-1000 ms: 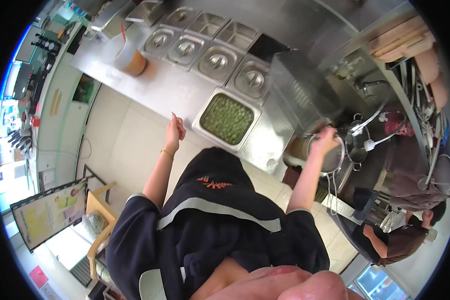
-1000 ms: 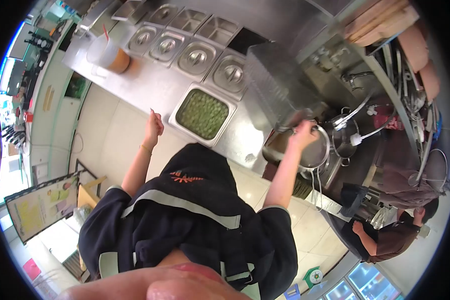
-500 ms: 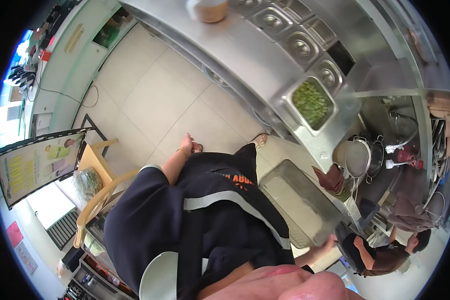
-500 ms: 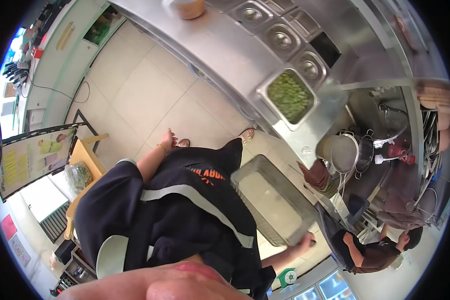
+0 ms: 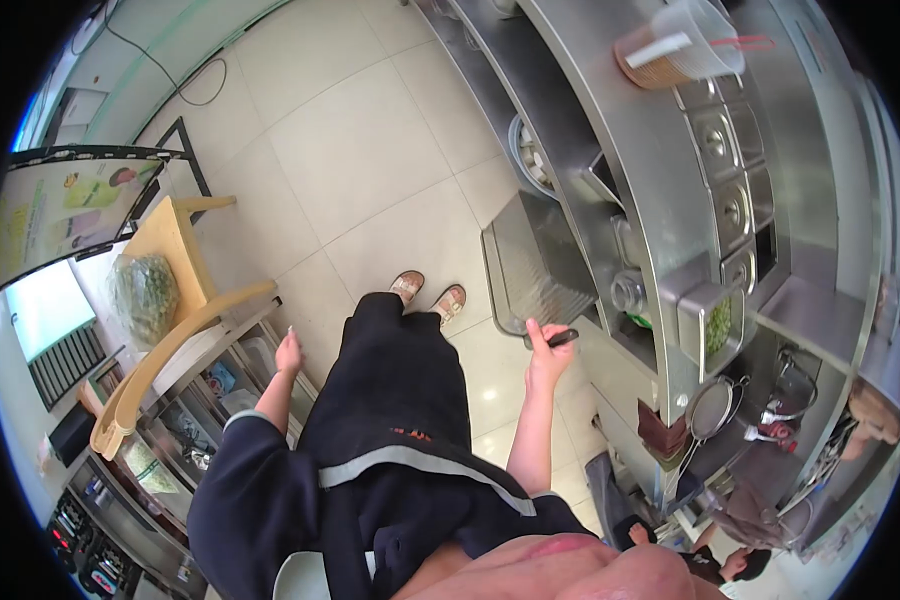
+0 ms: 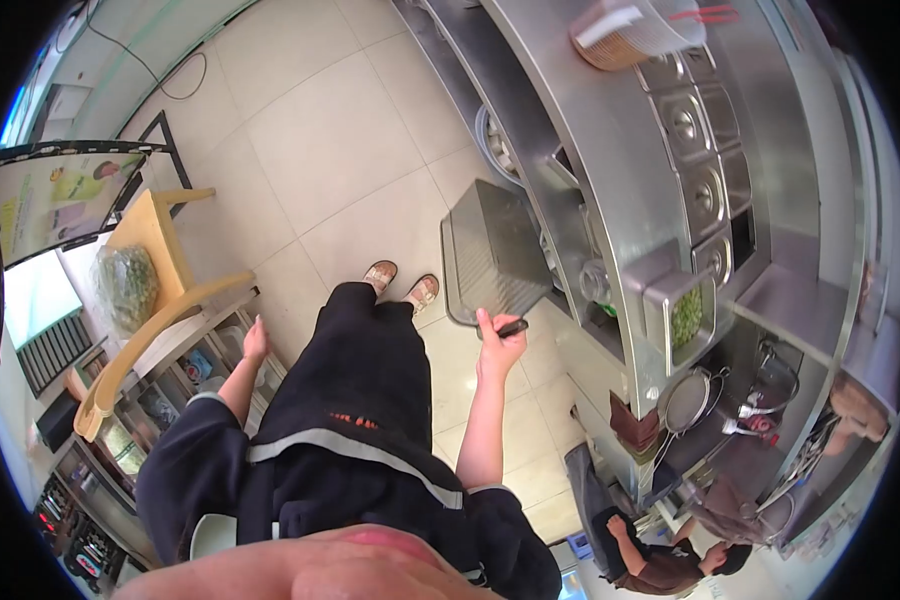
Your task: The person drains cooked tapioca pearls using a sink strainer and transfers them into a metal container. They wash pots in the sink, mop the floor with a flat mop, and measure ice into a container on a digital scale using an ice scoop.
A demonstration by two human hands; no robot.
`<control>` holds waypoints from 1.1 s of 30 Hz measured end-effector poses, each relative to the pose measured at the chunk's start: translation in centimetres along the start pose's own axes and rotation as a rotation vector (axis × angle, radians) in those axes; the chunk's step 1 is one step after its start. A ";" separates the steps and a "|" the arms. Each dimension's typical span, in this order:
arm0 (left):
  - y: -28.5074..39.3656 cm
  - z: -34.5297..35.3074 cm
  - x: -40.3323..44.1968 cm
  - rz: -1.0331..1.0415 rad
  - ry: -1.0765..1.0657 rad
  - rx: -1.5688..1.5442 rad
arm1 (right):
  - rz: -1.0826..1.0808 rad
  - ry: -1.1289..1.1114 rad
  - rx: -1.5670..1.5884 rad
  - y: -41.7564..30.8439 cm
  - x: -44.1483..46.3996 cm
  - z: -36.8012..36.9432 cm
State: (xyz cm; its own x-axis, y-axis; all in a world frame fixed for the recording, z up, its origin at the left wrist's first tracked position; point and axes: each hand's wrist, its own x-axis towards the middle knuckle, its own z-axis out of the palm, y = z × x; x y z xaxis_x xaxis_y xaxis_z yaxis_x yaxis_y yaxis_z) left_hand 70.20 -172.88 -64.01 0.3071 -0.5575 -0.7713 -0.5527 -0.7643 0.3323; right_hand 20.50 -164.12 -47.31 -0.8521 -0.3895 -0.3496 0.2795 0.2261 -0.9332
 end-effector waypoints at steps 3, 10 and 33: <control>-2.6 -1.4 -1.7 -0.176 0.016 0.015 | -0.108 -0.003 0.009 1.9 5.5 6.2; -5.0 6.1 -5.3 -0.172 -0.254 -0.170 | -0.330 0.061 0.155 6.7 19.4 19.4; -7.0 7.3 -9.3 -0.228 -0.260 -0.274 | -0.344 0.101 -0.324 7.0 39.7 30.0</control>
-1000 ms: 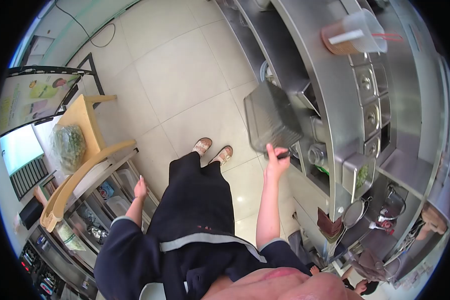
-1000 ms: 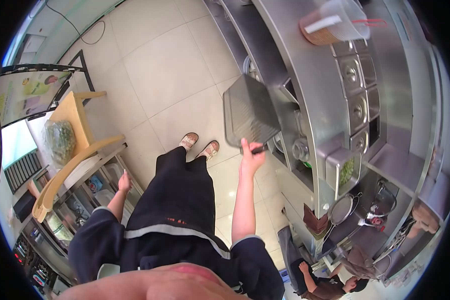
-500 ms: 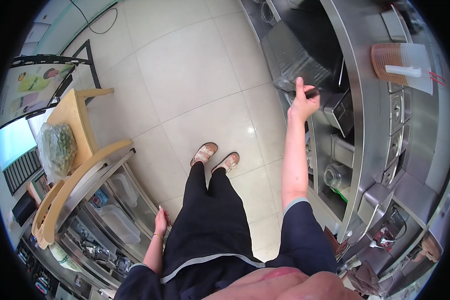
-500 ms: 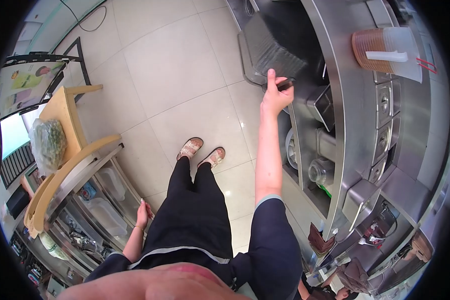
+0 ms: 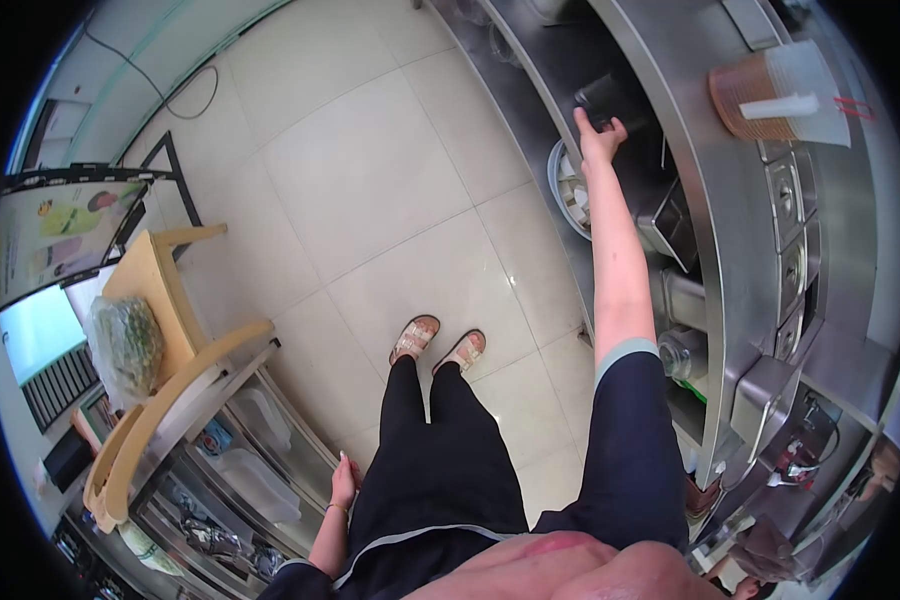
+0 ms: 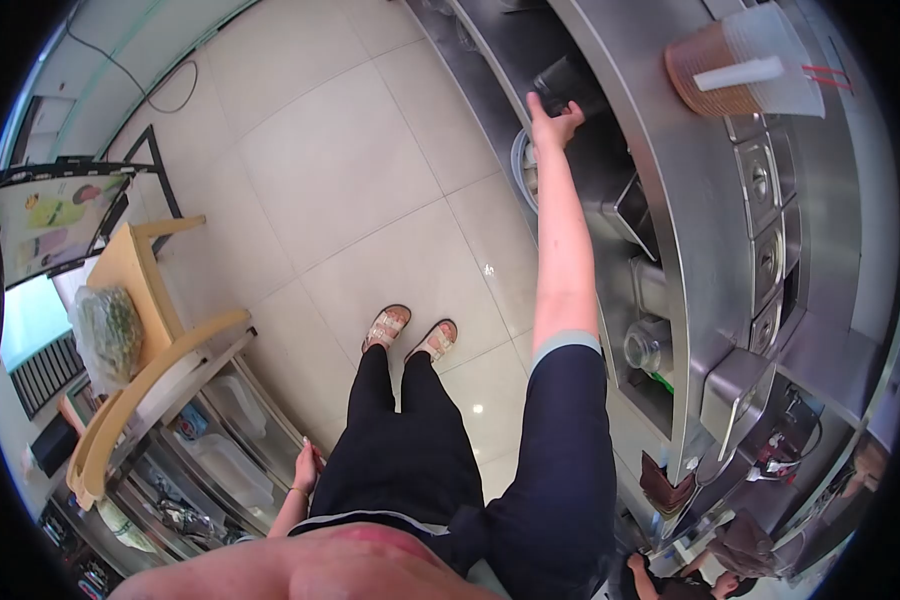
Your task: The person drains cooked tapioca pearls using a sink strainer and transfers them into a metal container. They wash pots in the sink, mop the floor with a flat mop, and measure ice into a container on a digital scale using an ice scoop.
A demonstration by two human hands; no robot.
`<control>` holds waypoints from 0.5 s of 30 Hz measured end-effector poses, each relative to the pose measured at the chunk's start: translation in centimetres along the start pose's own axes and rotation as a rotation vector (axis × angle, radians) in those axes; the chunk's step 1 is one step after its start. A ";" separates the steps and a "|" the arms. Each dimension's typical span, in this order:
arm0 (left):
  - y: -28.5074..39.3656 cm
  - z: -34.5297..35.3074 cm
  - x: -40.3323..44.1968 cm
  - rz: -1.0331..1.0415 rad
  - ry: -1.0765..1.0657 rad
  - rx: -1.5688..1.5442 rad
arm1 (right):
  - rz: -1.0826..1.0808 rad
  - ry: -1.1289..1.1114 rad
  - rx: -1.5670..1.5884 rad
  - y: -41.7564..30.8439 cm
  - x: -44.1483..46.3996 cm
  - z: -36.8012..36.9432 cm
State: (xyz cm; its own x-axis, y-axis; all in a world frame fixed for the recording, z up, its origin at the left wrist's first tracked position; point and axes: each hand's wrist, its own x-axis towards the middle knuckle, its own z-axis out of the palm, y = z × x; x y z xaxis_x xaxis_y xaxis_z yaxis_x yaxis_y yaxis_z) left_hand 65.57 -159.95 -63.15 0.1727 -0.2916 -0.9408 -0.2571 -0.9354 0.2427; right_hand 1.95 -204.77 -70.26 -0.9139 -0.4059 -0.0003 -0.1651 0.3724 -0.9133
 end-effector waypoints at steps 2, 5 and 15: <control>-0.4 -0.2 1.1 0.035 0.011 0.091 | -0.099 -0.008 -0.160 -0.8 -0.8 -1.2; 0.6 0.5 1.7 0.200 0.043 0.407 | -0.376 -0.289 -0.155 1.2 -7.5 -5.6; 29.9 17.0 -10.0 1.134 -0.286 0.768 | 0.550 -0.755 0.112 -4.7 -42.5 -46.7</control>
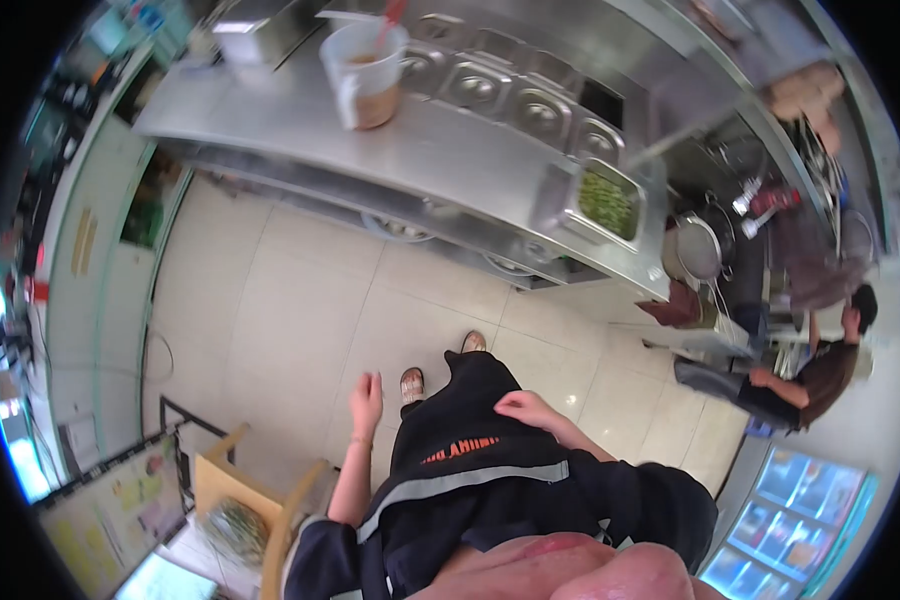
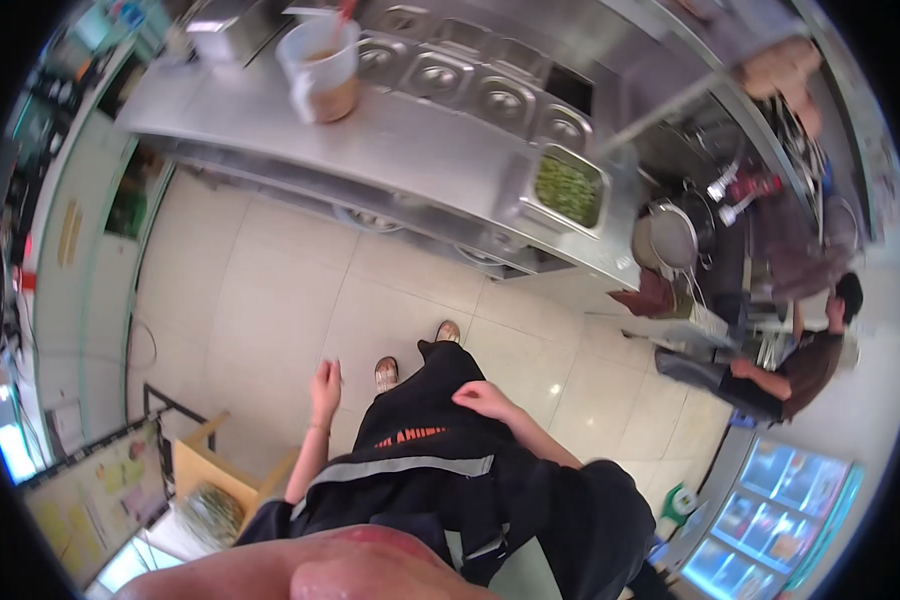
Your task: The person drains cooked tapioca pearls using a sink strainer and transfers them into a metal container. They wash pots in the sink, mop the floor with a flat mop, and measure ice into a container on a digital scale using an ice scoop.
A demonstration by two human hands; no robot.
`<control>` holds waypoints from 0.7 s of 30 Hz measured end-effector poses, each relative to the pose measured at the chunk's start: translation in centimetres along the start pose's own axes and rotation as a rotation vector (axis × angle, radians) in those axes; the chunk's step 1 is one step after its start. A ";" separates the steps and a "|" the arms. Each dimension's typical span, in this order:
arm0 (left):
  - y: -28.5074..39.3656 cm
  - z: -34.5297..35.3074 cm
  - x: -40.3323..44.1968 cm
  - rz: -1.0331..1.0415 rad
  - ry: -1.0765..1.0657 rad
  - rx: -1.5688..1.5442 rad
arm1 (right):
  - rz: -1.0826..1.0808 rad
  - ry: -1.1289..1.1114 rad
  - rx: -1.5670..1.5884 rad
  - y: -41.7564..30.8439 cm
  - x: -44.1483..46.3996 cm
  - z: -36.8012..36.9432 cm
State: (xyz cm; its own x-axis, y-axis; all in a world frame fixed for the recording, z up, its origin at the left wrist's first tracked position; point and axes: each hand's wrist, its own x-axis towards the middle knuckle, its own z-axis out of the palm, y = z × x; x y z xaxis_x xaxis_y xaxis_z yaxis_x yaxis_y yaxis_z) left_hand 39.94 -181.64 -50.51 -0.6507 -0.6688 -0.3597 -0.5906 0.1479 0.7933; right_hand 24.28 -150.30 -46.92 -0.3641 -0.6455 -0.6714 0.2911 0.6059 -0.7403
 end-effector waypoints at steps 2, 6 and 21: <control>9.6 0.6 6.3 0.278 -0.007 -0.001 | 0.144 0.227 0.178 -2.5 -3.8 -3.4; 30.1 7.0 15.6 0.917 -0.103 0.027 | -0.097 0.529 0.522 -7.4 -2.0 -10.6; 46.5 27.2 30.1 0.846 -0.939 0.484 | -0.414 0.950 0.957 -14.0 6.6 -23.7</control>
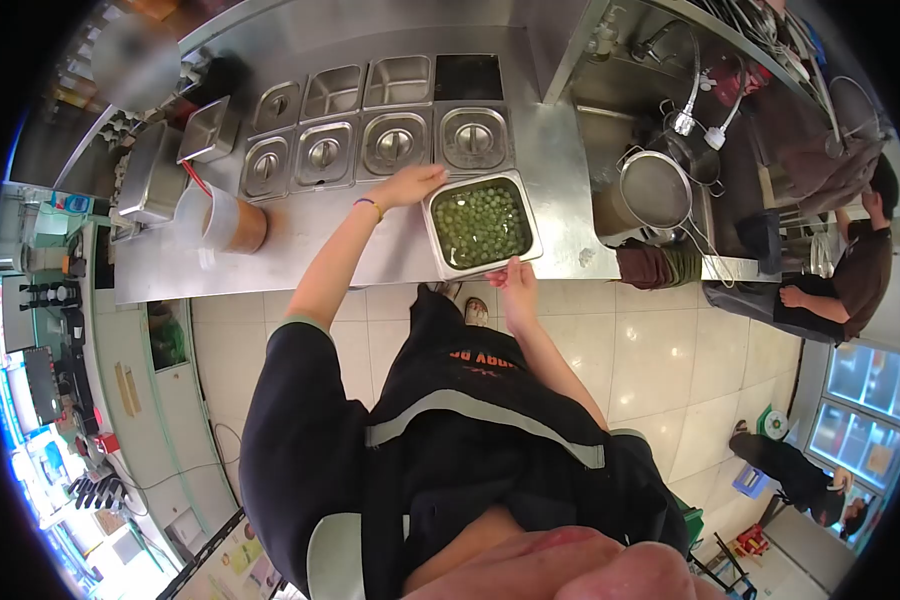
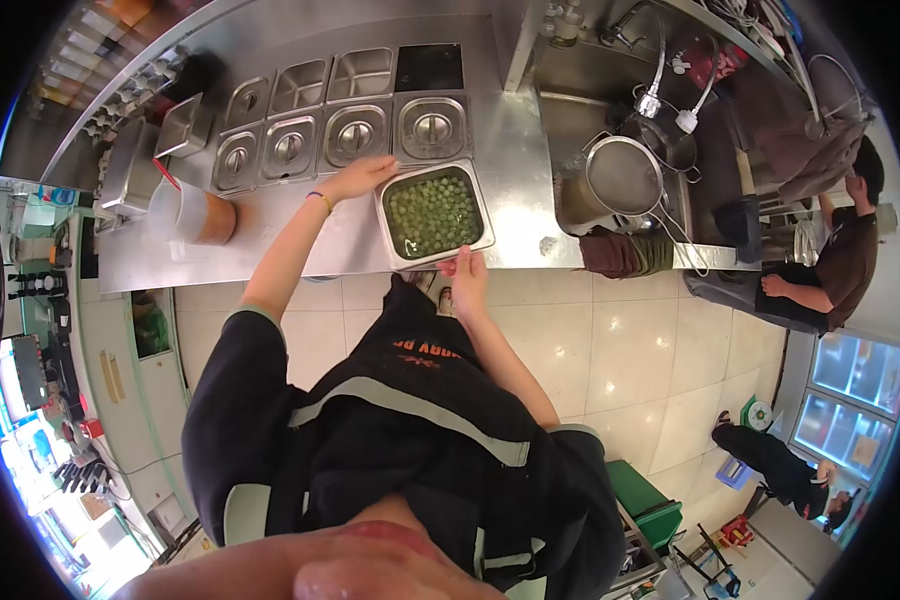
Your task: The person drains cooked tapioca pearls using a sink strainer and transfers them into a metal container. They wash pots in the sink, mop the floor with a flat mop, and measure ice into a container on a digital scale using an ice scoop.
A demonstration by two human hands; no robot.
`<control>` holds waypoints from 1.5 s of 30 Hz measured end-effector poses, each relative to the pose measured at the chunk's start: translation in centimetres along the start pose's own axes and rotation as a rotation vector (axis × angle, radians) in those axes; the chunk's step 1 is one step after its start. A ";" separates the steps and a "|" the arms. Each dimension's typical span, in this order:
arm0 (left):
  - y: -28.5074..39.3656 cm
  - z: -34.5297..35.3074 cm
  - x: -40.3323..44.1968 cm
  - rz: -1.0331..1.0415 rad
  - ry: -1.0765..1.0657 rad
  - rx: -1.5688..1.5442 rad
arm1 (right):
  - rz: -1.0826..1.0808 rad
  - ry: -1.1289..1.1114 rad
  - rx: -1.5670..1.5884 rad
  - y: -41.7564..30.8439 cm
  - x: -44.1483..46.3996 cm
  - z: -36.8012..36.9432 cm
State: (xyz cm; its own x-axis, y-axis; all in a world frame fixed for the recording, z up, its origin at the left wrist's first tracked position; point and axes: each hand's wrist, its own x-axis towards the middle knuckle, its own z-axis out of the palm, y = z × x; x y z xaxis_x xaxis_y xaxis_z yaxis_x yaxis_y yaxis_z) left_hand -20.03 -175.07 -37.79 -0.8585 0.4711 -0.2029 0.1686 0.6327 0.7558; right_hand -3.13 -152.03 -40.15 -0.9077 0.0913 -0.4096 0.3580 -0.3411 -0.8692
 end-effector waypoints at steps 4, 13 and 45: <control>-1.6 2.6 -1.8 0.057 -0.007 -0.264 | -0.148 0.060 -0.144 -0.6 1.7 -1.5; 0.3 0.4 1.0 0.063 0.247 -0.444 | -0.134 -0.176 -0.326 -11.6 13.0 -1.6; -9.0 -8.6 19.2 -0.199 0.489 0.046 | -0.023 -0.136 -0.875 -12.4 48.2 9.4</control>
State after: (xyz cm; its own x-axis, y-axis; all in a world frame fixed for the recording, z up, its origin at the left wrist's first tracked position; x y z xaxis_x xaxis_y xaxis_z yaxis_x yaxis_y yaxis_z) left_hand -42.17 -177.03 -43.12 -0.9998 0.0046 -0.0169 -0.0086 0.7123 0.7018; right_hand -53.40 -152.25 -46.51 -0.9152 -0.0414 -0.4009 0.3278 0.5022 -0.8002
